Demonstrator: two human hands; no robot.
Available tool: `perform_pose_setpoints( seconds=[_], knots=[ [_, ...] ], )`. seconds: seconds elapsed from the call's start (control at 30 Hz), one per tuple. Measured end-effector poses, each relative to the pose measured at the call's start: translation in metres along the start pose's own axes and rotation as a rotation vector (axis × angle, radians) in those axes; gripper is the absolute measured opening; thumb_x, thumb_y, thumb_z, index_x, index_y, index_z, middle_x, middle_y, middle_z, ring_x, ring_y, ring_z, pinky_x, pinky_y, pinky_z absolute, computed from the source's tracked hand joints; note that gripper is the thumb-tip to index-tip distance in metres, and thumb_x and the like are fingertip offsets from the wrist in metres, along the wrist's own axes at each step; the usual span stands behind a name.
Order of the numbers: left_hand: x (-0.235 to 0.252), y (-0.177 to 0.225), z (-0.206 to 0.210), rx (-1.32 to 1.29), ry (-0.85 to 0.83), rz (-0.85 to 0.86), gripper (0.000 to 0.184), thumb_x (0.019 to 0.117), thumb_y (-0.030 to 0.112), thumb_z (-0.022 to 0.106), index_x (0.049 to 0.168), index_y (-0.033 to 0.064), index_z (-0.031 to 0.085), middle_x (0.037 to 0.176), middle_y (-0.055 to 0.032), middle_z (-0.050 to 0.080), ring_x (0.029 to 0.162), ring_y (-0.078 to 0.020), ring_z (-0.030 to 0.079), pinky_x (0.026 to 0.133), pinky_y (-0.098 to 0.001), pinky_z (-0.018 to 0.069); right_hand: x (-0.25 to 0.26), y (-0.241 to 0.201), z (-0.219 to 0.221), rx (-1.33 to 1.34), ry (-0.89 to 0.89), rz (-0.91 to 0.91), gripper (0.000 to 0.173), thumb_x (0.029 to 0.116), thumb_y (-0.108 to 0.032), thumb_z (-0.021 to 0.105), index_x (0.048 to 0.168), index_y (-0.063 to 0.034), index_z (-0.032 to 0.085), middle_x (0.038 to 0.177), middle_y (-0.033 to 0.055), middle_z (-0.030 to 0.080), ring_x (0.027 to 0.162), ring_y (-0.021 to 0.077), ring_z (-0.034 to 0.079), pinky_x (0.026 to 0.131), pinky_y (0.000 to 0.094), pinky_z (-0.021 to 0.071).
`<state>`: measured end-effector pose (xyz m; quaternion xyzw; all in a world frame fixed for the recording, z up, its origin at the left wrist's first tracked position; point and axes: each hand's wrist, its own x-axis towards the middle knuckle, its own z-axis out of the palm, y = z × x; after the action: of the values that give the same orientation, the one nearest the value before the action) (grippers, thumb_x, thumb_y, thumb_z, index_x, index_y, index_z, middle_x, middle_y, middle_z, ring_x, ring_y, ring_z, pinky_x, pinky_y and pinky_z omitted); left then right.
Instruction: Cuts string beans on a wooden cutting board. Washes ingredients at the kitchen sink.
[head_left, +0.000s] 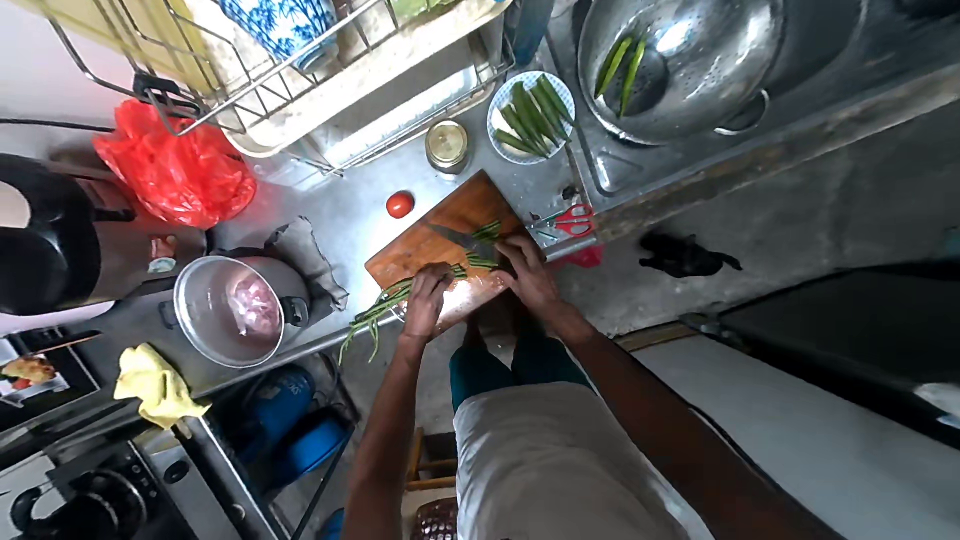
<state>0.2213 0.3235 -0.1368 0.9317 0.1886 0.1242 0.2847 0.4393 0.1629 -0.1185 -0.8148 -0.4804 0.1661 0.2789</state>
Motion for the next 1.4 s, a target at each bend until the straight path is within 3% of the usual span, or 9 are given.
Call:
perform_pose_setpoints(
  seconds=[0.07,0.17,0.33,0.6,0.83,0.93,1.1,1.33,1.4],
  knots=[
    [-0.004,0.001,0.001,0.025,0.001,-0.021,0.032,0.0984,0.000,0.057,0.123,0.0121,0.072,0.141,-0.0072,0.062,0.138,-0.0269,0.051,0.118,-0.0448,0.0404,0.014,0.005,-0.003,-0.019,-0.061,-0.064,0.052,0.0984,-0.035,0.071,0.146,-0.0190,0.057,0.159,0.0106,0.043,0.120,0.0317,0.065,0.088,0.0488,0.0609],
    [-0.007,0.003,0.005,0.019,0.030,-0.032,0.036,0.0981,-0.001,0.057,0.128,0.0126,0.071,0.142,-0.0077,0.062,0.138,-0.0269,0.052,0.118,-0.0439,0.0416,0.029,0.006,-0.010,-0.016,-0.152,-0.074,0.050,0.1026,-0.037,0.064,0.149,-0.0201,0.055,0.163,0.0028,0.042,0.123,0.0287,0.066,0.088,0.0490,0.0602],
    [-0.008,0.002,0.009,-0.013,0.086,-0.033,0.031,0.0996,0.000,0.056,0.126,0.0058,0.071,0.140,-0.0084,0.064,0.137,-0.0253,0.054,0.118,-0.0421,0.0420,0.034,0.005,-0.017,-0.015,-0.225,-0.099,0.056,0.1003,-0.045,0.065,0.150,-0.0210,0.054,0.165,-0.0019,0.039,0.106,0.0293,0.072,0.075,0.0500,0.0612],
    [-0.004,0.016,0.017,-0.073,0.041,0.046,0.028,0.0968,-0.004,0.058,0.120,0.0026,0.072,0.137,-0.0118,0.064,0.136,-0.0275,0.055,0.117,-0.0429,0.0432,0.042,0.006,-0.017,-0.009,-0.227,-0.130,0.055,0.0992,-0.043,0.067,0.147,-0.0160,0.058,0.161,-0.0011,0.045,0.103,0.0301,0.073,0.073,0.0517,0.0608],
    [0.013,0.024,0.026,-0.065,0.010,0.104,0.031,0.0947,-0.005,0.062,0.123,0.0047,0.071,0.135,-0.0136,0.064,0.136,-0.0277,0.055,0.117,-0.0429,0.0433,0.056,0.014,-0.019,0.030,-0.240,-0.178,0.052,0.1003,-0.043,0.065,0.145,-0.0167,0.060,0.159,-0.0030,0.048,0.130,0.0237,0.063,0.099,0.0482,0.0563],
    [0.027,0.029,0.031,-0.059,-0.004,0.129,0.032,0.0945,-0.006,0.061,0.123,0.0049,0.071,0.136,-0.0133,0.064,0.136,-0.0282,0.054,0.118,-0.0434,0.0424,0.071,0.015,-0.019,0.038,-0.254,-0.178,0.052,0.0993,-0.043,0.067,0.145,-0.0175,0.061,0.158,-0.0046,0.050,0.124,0.0254,0.066,0.094,0.0509,0.0574],
    [0.046,0.036,0.039,-0.032,-0.039,0.148,0.034,0.0974,-0.004,0.057,0.127,0.0049,0.070,0.136,-0.0101,0.065,0.133,-0.0258,0.057,0.117,-0.0415,0.0425,0.078,0.010,-0.041,0.090,-0.221,-0.127,0.053,0.1017,-0.047,0.062,0.144,-0.0156,0.061,0.154,0.0004,0.054,0.130,0.0246,0.062,0.103,0.0500,0.0533],
    [0.049,0.036,0.041,-0.102,-0.037,0.106,0.030,0.0962,-0.002,0.061,0.122,0.0088,0.073,0.131,-0.0113,0.065,0.130,-0.0271,0.057,0.116,-0.0431,0.0434,0.015,-0.010,-0.051,0.229,-0.021,0.160,0.041,0.1016,-0.025,0.067,0.140,-0.0116,0.063,0.126,0.0131,0.069,0.106,0.0255,0.070,0.092,0.0469,0.0587],
    [0.050,0.036,0.041,-0.098,-0.018,0.098,0.028,0.0967,-0.001,0.060,0.119,0.0092,0.074,0.126,-0.0098,0.068,0.127,-0.0263,0.059,0.114,-0.0425,0.0446,0.000,-0.009,-0.030,0.269,-0.010,0.180,0.041,0.0985,-0.020,0.070,0.138,-0.0091,0.065,0.128,0.0118,0.070,0.114,0.0246,0.070,0.099,0.0466,0.0573]
  ],
)
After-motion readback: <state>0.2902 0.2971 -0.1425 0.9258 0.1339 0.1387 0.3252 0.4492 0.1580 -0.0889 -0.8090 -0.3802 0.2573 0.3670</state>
